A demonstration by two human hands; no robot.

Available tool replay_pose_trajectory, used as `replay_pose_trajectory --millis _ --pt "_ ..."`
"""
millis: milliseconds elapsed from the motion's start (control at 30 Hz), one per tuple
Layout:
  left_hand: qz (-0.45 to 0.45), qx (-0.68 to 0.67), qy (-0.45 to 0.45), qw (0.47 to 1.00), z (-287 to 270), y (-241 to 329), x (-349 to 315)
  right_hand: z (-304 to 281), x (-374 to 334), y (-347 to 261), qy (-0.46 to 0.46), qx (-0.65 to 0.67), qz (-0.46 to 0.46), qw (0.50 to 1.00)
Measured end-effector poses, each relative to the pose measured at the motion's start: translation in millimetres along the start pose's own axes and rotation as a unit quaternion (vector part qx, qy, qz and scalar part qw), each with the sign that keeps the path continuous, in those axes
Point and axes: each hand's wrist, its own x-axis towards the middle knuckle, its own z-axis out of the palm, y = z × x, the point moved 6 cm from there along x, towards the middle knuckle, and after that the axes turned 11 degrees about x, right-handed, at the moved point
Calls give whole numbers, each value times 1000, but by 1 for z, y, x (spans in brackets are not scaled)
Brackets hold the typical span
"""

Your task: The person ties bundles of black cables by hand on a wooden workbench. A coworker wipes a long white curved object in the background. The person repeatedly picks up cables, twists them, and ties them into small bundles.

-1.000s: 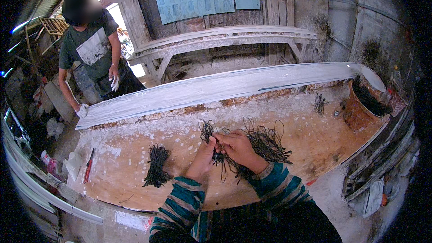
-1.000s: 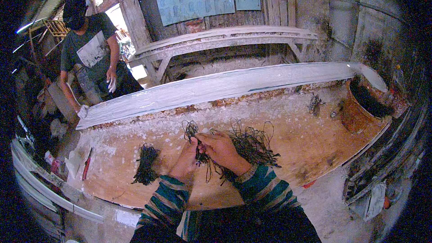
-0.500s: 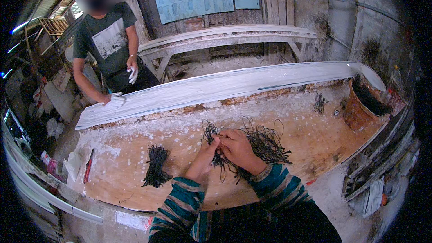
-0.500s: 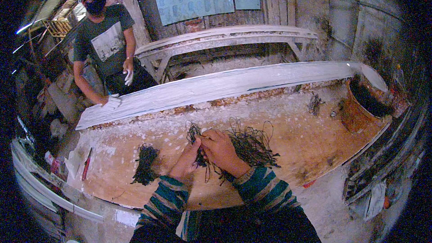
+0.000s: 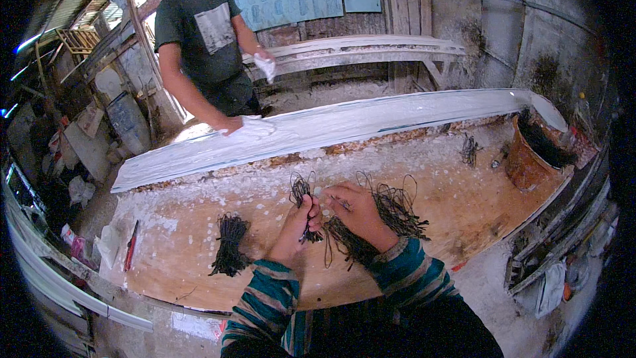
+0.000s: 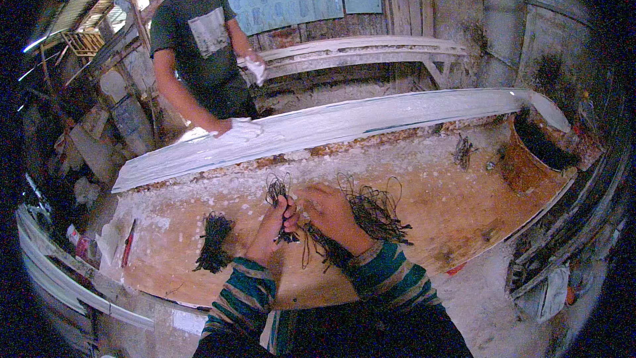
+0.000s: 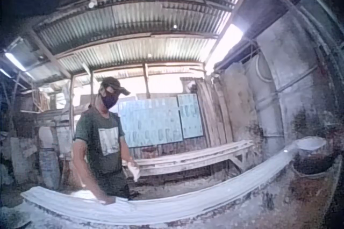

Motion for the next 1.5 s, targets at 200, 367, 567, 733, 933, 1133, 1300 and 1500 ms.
replay_pose_trajectory --millis 200,367,567,733,933,1133,1300,1500 --pt "30 -51 12 998 -5 6 4 -41 1 30 17 -285 108 952" --pt "31 -92 -2 995 -4 8 2 -51 -15 73 -19 -360 222 906" --pt "23 -70 6 997 -6 7 2 -45 -14 75 -70 -306 269 910" --pt "17 -63 -4 998 -3 8 2 -52 -4 61 5 -263 224 939" --pt "23 -36 -1 999 1 9 0 -50 1 64 84 15 182 980" --pt "17 -55 24 998 -6 1 3 -41 5 48 119 149 180 965" --pt "34 -41 32 998 -4 4 2 -14 -4 65 39 203 205 957" --pt "68 9 71 995 2 6 2 23 -12 50 -41 301 170 938"
